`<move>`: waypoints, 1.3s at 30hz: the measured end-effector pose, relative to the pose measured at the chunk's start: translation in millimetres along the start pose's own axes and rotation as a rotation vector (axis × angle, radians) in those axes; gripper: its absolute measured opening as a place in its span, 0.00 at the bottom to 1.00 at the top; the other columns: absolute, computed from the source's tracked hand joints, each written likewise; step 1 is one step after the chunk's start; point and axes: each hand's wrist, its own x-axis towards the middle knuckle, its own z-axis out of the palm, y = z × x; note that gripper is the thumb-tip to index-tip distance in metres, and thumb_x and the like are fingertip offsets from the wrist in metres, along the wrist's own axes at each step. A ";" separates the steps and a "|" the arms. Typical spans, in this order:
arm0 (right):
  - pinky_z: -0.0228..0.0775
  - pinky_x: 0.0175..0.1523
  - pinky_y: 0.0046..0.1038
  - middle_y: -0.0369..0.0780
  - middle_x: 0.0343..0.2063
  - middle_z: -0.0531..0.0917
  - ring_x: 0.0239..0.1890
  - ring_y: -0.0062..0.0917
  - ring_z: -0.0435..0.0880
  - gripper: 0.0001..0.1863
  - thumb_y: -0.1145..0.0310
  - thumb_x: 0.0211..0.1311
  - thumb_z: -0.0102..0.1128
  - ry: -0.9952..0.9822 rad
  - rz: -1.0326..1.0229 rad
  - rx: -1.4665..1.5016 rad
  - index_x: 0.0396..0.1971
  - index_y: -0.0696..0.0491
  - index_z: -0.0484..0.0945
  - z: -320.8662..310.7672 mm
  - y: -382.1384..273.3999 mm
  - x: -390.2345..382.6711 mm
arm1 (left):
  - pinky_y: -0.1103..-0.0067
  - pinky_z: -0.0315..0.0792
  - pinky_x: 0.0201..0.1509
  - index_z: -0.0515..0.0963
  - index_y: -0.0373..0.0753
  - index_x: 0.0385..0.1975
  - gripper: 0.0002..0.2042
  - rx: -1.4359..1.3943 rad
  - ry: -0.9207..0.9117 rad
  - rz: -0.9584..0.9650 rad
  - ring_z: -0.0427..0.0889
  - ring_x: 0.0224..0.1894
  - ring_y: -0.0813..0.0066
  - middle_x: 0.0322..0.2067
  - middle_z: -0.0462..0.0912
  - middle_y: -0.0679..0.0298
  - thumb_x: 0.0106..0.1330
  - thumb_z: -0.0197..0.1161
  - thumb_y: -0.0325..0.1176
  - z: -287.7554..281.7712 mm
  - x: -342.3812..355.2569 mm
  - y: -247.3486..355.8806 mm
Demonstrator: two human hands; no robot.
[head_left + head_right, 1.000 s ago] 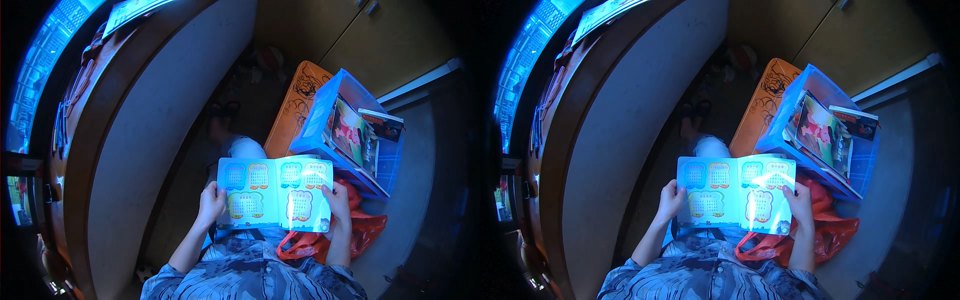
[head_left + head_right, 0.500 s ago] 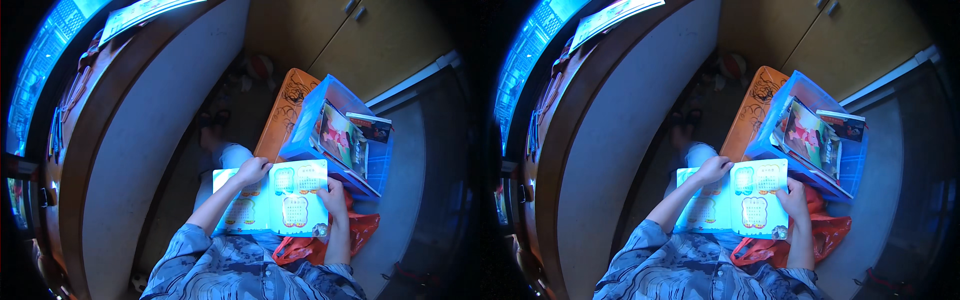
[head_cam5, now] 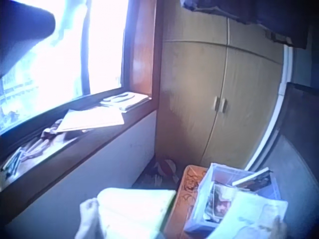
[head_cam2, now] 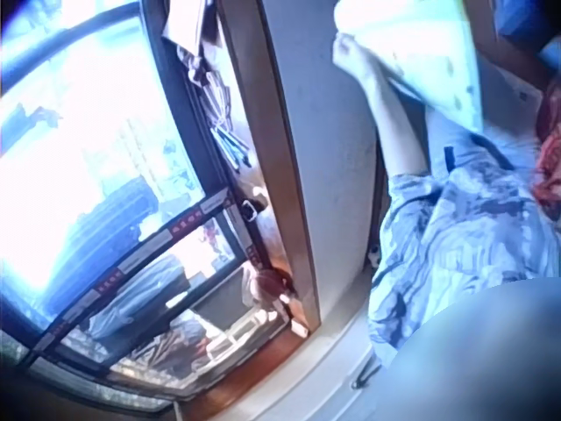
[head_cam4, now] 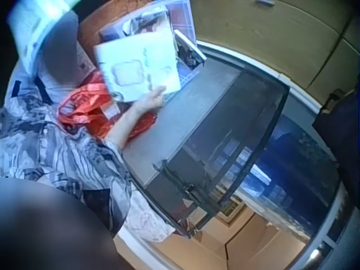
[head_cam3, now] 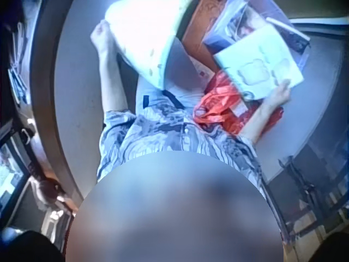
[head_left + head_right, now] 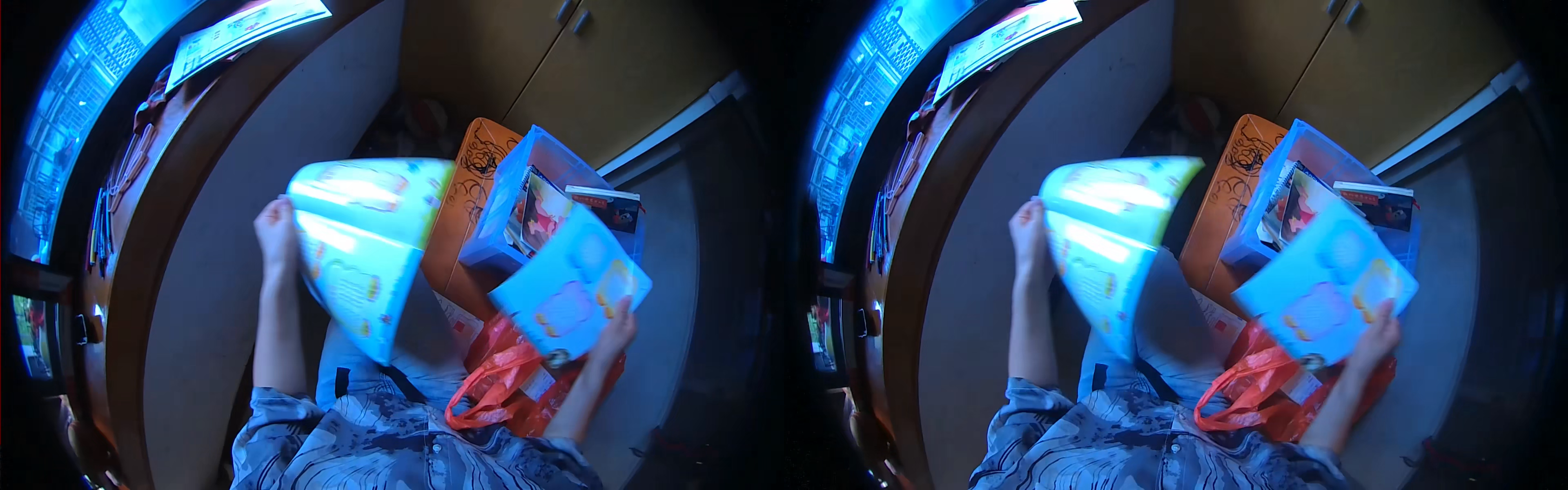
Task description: Sorting through books and papers from a plastic bag and organizing them into a storage bin.
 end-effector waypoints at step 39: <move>0.73 0.46 0.36 0.46 0.49 0.71 0.50 0.36 0.73 0.33 0.56 0.40 0.73 -1.247 -0.991 -0.350 0.44 0.58 0.70 79.3 -53.1 -220.8 | 0.81 0.65 0.27 0.77 0.31 0.25 0.12 0.451 -0.579 -0.214 0.69 0.23 0.84 0.19 0.75 0.67 0.68 0.53 0.31 34.1 -107.5 -100.2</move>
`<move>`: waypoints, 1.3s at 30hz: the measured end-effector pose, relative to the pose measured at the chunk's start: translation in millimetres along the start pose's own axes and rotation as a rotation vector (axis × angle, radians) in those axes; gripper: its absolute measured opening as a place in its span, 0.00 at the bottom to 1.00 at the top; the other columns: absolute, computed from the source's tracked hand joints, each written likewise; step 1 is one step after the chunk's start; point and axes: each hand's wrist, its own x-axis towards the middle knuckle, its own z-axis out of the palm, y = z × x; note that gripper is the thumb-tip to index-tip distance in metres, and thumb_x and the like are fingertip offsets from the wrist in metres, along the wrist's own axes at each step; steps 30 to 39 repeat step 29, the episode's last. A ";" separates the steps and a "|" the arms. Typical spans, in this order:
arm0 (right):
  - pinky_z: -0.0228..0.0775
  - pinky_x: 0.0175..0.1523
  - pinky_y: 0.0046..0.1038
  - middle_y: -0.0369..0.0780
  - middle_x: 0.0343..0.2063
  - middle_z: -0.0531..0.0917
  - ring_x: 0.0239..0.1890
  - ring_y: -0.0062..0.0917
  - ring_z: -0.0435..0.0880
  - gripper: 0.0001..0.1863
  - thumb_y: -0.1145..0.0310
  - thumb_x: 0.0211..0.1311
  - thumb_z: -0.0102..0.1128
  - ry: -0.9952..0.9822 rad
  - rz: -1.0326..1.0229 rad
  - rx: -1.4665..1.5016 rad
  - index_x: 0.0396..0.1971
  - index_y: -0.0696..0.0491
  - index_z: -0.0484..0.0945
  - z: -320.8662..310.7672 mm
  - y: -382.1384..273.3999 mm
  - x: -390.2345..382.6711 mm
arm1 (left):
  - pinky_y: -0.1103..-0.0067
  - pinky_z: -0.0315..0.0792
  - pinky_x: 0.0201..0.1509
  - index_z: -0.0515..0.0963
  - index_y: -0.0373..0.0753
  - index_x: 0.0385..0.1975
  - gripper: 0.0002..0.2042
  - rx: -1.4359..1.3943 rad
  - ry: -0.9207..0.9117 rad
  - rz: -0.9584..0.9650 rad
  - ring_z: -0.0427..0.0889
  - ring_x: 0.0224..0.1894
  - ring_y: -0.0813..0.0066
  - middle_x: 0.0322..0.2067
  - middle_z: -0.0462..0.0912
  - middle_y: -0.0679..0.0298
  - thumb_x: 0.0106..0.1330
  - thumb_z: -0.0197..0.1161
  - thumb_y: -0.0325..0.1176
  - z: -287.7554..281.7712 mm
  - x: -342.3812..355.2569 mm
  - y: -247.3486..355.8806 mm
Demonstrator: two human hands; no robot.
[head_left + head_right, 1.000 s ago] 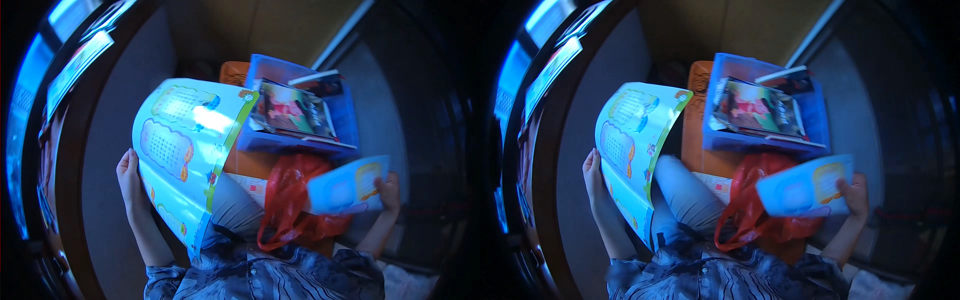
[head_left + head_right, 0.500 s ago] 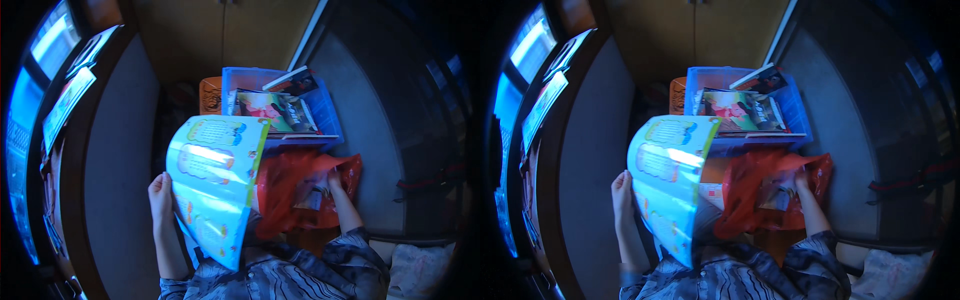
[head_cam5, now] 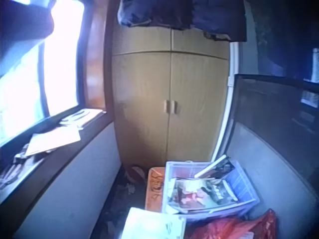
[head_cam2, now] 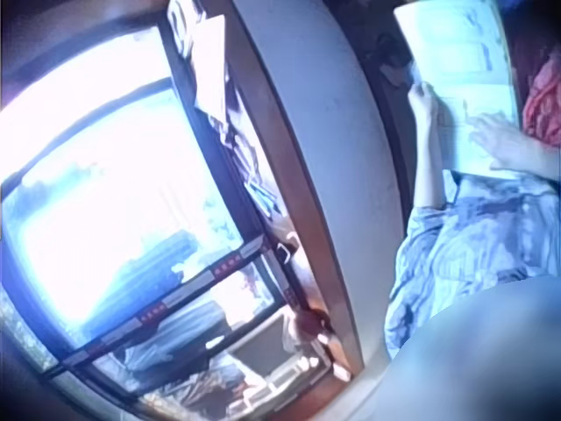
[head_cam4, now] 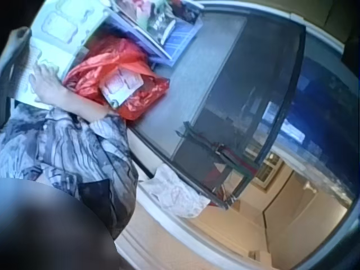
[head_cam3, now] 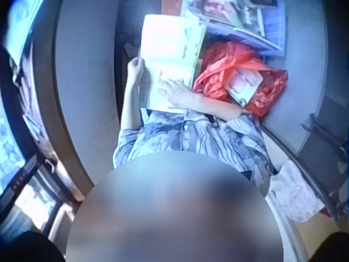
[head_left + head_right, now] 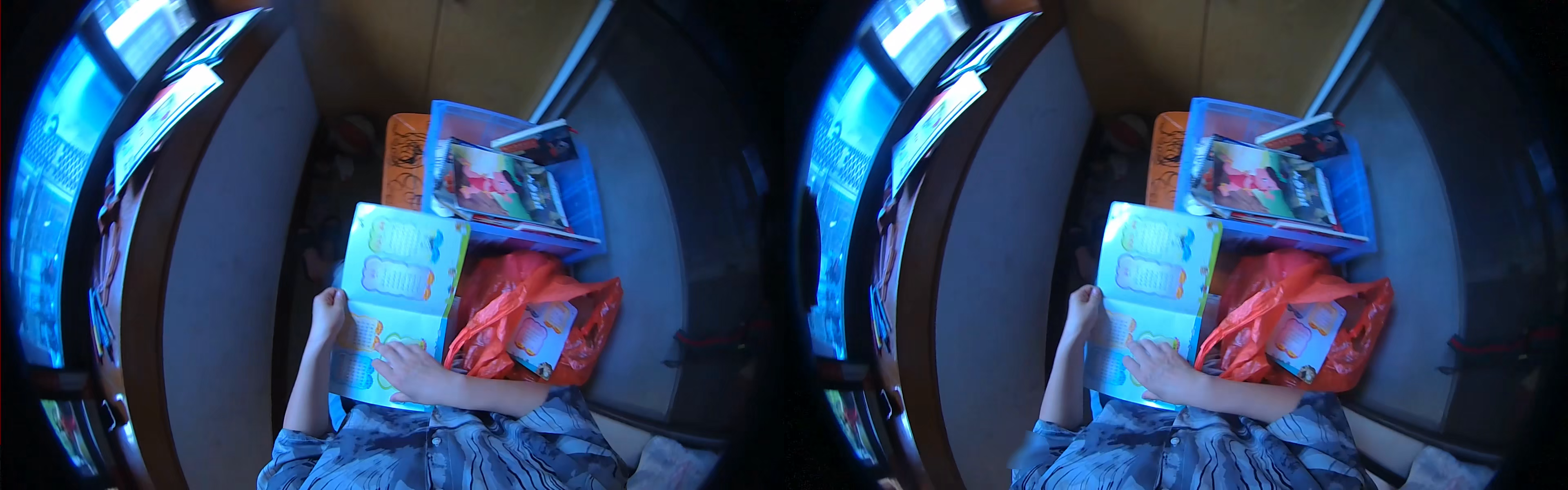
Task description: Sorting through books and papers from a plastic bag and organizing them into a storage bin.
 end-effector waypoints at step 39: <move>0.73 0.38 0.35 0.40 0.28 0.78 0.35 0.35 0.81 0.25 0.62 0.40 0.68 -0.017 -0.011 -0.064 0.41 0.53 0.73 -38.7 -18.9 42.8 | 0.78 0.74 0.45 0.73 0.29 0.46 0.18 -0.585 -0.424 -0.457 0.79 0.38 0.77 0.39 0.80 0.60 0.69 0.54 0.40 -43.3 -55.4 12.3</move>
